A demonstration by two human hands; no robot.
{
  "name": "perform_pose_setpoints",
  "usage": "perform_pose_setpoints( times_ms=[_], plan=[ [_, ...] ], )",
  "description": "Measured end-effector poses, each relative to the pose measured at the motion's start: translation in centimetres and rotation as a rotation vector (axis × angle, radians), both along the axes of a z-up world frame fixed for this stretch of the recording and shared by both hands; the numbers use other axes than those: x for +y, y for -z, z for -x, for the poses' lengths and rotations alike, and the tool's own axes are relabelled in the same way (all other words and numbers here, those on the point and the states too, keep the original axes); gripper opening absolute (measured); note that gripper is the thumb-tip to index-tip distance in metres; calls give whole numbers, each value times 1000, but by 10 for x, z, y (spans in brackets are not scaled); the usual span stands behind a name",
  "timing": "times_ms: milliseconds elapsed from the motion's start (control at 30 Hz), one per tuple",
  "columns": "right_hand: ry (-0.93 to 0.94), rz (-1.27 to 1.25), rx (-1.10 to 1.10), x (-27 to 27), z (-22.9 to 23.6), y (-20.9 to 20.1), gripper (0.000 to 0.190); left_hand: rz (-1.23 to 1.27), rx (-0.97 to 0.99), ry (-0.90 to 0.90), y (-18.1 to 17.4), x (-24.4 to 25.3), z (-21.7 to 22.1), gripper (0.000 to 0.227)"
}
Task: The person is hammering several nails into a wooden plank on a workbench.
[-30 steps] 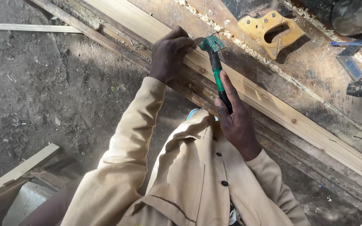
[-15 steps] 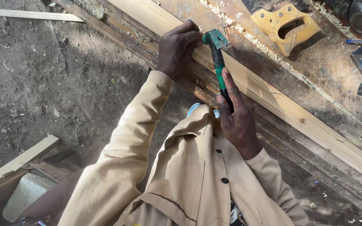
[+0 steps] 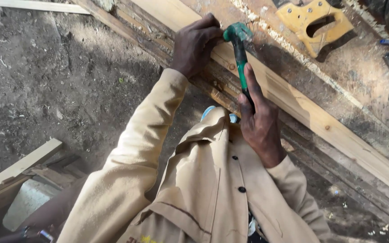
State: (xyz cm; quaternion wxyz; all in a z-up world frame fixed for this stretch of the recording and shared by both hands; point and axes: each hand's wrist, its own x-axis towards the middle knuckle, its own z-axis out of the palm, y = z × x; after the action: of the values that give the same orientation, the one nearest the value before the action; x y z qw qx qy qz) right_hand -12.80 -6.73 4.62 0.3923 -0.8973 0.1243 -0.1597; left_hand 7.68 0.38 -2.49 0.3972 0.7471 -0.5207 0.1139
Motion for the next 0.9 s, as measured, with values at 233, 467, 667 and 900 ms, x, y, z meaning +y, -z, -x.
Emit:
perform_pose_setpoints(
  times_ms=[233,467,667,900],
  plan=[
    [29,-70,29,-2,-5,10,41,-27,25,-5,-2,-1,-2,12],
    [-28,-74,32,-2,-4,-1,42,7,258,5,-8,4,1,11],
    [72,-75,-13,8,-13,-7,43,42,431,-23,-31,6,0,12],
    [445,-484,-45,37,-60,2,46,223,862,200,-36,14,-4,26]
  ],
)
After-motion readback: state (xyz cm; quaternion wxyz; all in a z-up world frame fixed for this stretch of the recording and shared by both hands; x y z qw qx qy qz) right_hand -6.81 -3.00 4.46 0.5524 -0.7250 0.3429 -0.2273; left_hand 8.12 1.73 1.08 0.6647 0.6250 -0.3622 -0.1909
